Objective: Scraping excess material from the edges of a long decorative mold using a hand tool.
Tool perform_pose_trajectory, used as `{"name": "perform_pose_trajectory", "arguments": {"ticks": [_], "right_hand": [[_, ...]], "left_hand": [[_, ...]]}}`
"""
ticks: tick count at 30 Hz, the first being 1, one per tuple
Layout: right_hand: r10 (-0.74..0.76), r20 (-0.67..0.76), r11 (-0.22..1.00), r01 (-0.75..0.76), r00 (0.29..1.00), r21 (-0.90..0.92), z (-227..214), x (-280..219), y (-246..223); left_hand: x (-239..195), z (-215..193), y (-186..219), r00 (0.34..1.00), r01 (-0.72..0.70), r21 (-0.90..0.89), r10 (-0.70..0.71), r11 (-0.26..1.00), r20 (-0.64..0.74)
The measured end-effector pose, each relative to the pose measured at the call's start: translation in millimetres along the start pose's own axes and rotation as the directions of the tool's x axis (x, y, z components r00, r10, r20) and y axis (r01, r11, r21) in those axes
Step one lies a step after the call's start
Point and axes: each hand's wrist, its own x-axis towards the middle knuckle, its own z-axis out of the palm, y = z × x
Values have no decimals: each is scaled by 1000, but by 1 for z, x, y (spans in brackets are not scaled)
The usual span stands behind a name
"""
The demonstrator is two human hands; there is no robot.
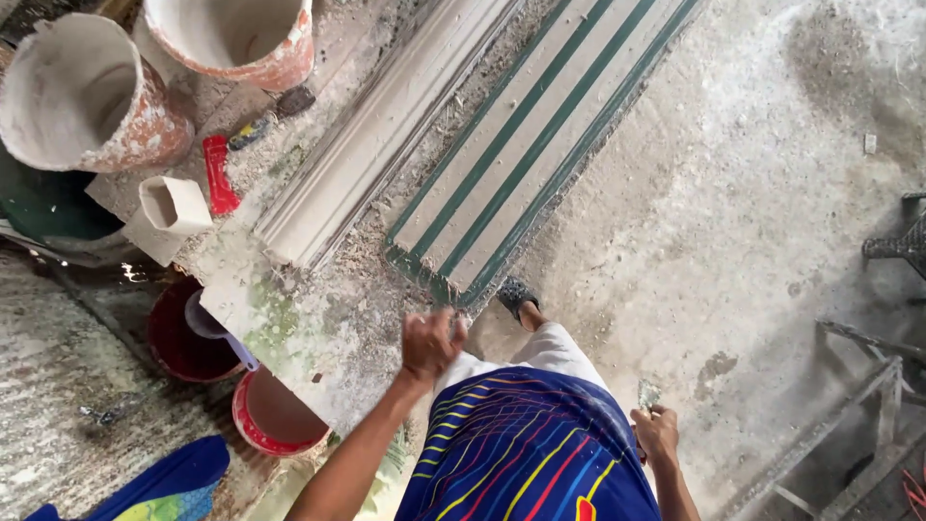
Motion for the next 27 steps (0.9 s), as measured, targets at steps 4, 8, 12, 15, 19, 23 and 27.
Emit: {"name": "perform_pose_trajectory", "arguments": {"ticks": [4, 8, 12, 15, 19, 23, 27], "right_hand": [[30, -13, 983, -32, 999, -180, 6, 10, 32], [-17, 16, 989, 19, 1000, -147, 3, 16, 46], [-9, -10, 992, 7, 1000, -130, 7, 22, 27], [-7, -21, 998, 5, 1000, -65, 10, 10, 32], [-31, 10, 989, 32, 999, -141, 23, 45, 72], [-81, 29, 957, 86, 996, -276, 27, 69, 93], [-49, 4, 972, 48, 999, -230, 14, 34, 56]], "left_hand": [[42, 17, -68, 971, 220, 36, -215, 975, -101], [36, 26, -70, 897, 363, 213, -402, 907, 182], [-12, 24, -6, 967, -76, 193, 26, 978, 253], [-28, 25, 2, 977, -209, -50, 211, 977, 40], [21, 35, -35, 962, -97, 100, 119, 990, -247], [92, 57, -62, 996, 1, 110, 8, 994, -87], [104, 5, 16, 736, 630, -160, -517, 760, 437]]}}
